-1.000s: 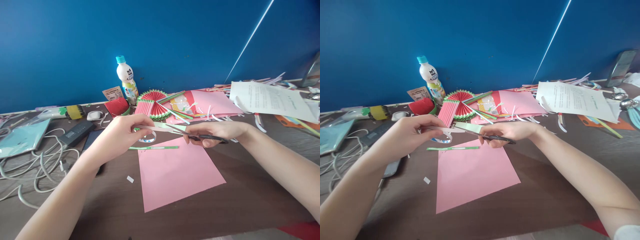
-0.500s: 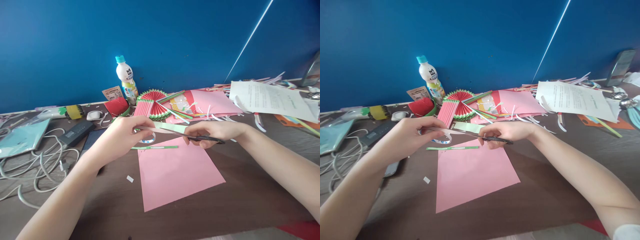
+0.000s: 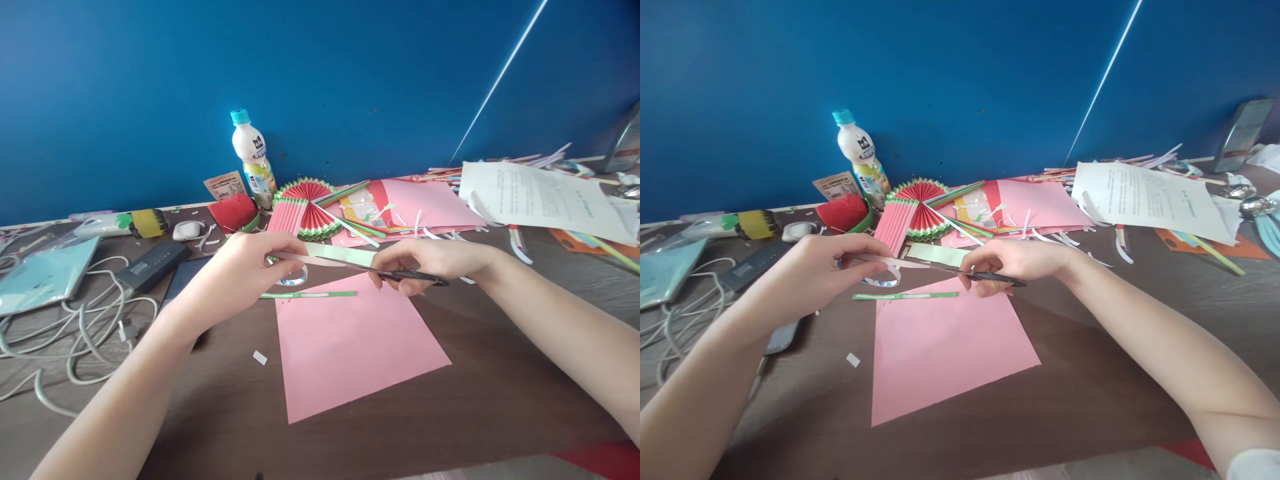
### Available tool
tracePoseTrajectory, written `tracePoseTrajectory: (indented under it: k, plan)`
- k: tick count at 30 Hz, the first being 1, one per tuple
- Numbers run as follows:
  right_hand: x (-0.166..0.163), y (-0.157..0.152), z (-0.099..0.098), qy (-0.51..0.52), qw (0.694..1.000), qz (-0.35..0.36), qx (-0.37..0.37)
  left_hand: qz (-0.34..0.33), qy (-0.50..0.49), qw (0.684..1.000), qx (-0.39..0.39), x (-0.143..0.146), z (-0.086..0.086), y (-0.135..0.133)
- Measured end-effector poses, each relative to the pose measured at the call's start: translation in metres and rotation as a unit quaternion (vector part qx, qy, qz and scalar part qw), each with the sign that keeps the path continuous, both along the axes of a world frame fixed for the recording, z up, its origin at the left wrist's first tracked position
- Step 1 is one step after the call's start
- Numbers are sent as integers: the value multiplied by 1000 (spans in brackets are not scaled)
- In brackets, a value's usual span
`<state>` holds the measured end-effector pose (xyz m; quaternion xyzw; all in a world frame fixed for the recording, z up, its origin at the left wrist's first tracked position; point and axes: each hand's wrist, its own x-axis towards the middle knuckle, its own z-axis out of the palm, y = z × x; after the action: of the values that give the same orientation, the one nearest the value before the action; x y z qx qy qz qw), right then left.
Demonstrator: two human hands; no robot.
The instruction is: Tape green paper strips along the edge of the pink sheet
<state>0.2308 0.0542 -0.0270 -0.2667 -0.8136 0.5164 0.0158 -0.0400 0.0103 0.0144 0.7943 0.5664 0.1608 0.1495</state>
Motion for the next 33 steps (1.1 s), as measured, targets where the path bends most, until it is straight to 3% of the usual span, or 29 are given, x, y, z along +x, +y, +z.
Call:
tracePoseTrajectory:
  k: [33]
  plan:
    - [0,0,0,4,1000,-11,-26,5,0,1000,-4,1,0,0]
